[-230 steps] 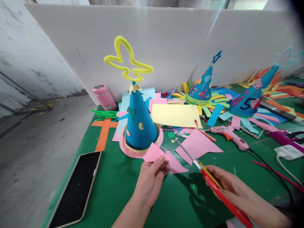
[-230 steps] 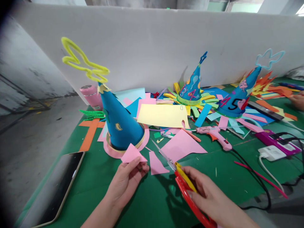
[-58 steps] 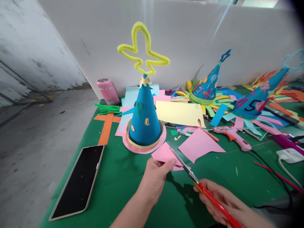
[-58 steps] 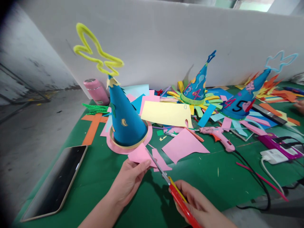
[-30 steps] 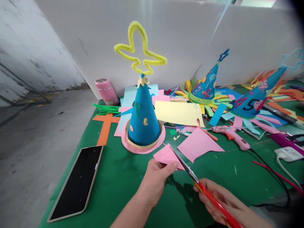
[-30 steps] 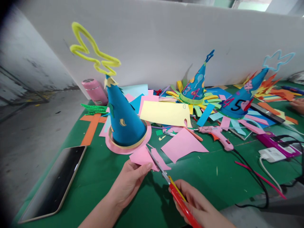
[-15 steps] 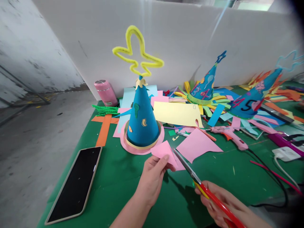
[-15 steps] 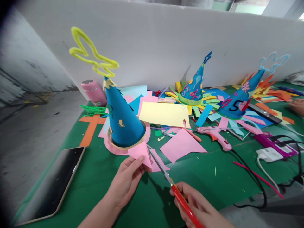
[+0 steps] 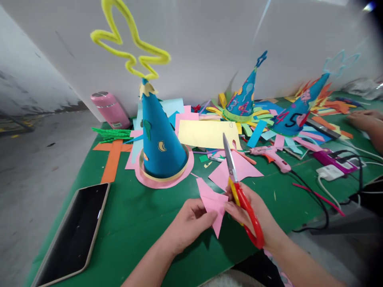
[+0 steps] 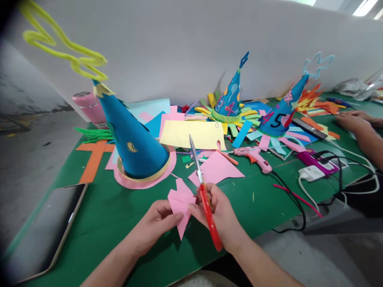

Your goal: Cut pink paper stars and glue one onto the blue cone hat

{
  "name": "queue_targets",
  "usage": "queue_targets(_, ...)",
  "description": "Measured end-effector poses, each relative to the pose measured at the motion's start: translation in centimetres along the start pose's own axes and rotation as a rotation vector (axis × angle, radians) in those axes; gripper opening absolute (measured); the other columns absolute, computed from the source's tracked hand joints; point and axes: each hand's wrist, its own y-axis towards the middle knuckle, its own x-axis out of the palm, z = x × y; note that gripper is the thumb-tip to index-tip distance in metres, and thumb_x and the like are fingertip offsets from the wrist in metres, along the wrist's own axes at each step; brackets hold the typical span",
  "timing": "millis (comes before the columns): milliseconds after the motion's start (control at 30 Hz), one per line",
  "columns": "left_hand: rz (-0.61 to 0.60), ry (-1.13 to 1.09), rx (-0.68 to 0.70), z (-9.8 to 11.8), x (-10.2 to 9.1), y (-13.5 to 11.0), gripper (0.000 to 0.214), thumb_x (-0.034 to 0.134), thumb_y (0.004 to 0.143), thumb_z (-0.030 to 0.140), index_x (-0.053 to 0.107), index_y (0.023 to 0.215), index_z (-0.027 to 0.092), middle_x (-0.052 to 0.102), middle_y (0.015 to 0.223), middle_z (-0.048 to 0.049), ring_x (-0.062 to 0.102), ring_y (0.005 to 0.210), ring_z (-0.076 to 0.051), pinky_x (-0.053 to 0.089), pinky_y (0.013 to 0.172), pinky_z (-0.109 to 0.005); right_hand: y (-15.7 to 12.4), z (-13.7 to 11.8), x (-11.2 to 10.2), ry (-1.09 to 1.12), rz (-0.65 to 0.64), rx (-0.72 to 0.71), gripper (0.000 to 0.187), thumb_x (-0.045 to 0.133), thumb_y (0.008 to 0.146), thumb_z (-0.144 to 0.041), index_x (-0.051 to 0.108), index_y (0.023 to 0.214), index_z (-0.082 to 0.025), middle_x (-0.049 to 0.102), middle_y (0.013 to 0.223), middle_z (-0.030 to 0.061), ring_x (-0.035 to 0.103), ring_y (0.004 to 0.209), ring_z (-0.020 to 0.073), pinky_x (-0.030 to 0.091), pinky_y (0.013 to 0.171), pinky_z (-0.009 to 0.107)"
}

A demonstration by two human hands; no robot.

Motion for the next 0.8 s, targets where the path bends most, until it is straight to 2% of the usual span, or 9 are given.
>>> queue_targets(100,0.071,-0.035,0.02,-0.4,0.1,0.3,0.014,0.062,0.071,0.024,0.071,0.077,0.015,0.067,0.07,-0.0034,0.055,0.067,-0.015,0.042,0.067,-0.026,0.4,0.4,1.1,0.046,0.055,-0.019,0.038,0.076,0.056,-0.024,0.047,0.081,-0.021,0.049,0.065,-0.0062,0.048,0.057,0.0087,0.046,0.056,0.021)
queue_targets(233,0.213,-0.211,0.043,-1.0,0.0,0.8,0.015,0.063,0.071,0.024,0.068,0.082,0.016,0.065,0.072,-0.0031,0.055,0.069,-0.014,0.043,0.07,-0.027,0.7,1.1,2.2,0.118,0.128,-0.018,0.042,0.077,0.054,-0.021,0.045,0.081,-0.021,0.047,0.061,-0.0087,0.044,0.05,0.0067,0.042,0.048,0.018)
queue_targets(367,0.315,-0.311,0.025,-1.3,-0.2,1.0,0.01,0.063,0.072,0.024,0.062,0.069,0.014,0.058,0.063,0.0014,0.048,0.056,-0.007,0.041,0.056,-0.019,0.9,1.3,2.8,0.161,0.121,0.003,0.043,0.078,0.053,-0.022,0.045,0.08,-0.021,0.048,0.06,-0.0094,0.046,0.048,0.0059,0.04,0.047,0.017)
queue_targets(567,0.309,-0.312,0.033,-1.2,-0.2,1.0,0.018,0.057,0.078,0.026,0.057,0.065,0.014,0.05,0.055,0.004,0.04,0.047,-0.004,0.034,0.046,-0.016,1.2,1.2,2.5,0.144,0.062,0.011,0.042,0.077,0.054,-0.018,0.045,0.081,-0.021,0.046,0.058,-0.0095,0.048,0.049,0.0071,0.04,0.047,0.018)
queue_targets(700,0.271,-0.295,-0.006,-1.1,-0.1,1.0,0.013,0.058,0.076,0.026,0.061,0.074,0.014,0.053,0.06,0.0017,0.043,0.052,-0.006,0.036,0.048,-0.017,1.4,1.2,2.5,0.125,0.058,0.016,0.041,0.076,0.054,-0.018,0.045,0.082,-0.021,0.048,0.057,-0.0095,0.049,0.048,0.0073,0.041,0.047,0.018)
queue_targets(800,0.29,-0.305,-0.007,-1.0,-0.2,1.0,0.012,0.06,0.075,0.024,0.064,0.076,0.014,0.056,0.064,0.0004,0.044,0.055,-0.006,0.038,0.053,-0.017,1.5,1.2,2.5,0.11,0.051,0.014,0.04,0.075,0.055,-0.017,0.045,0.082,-0.021,0.05,0.057,-0.0092,0.05,0.049,0.0082,0.042,0.047,0.019)
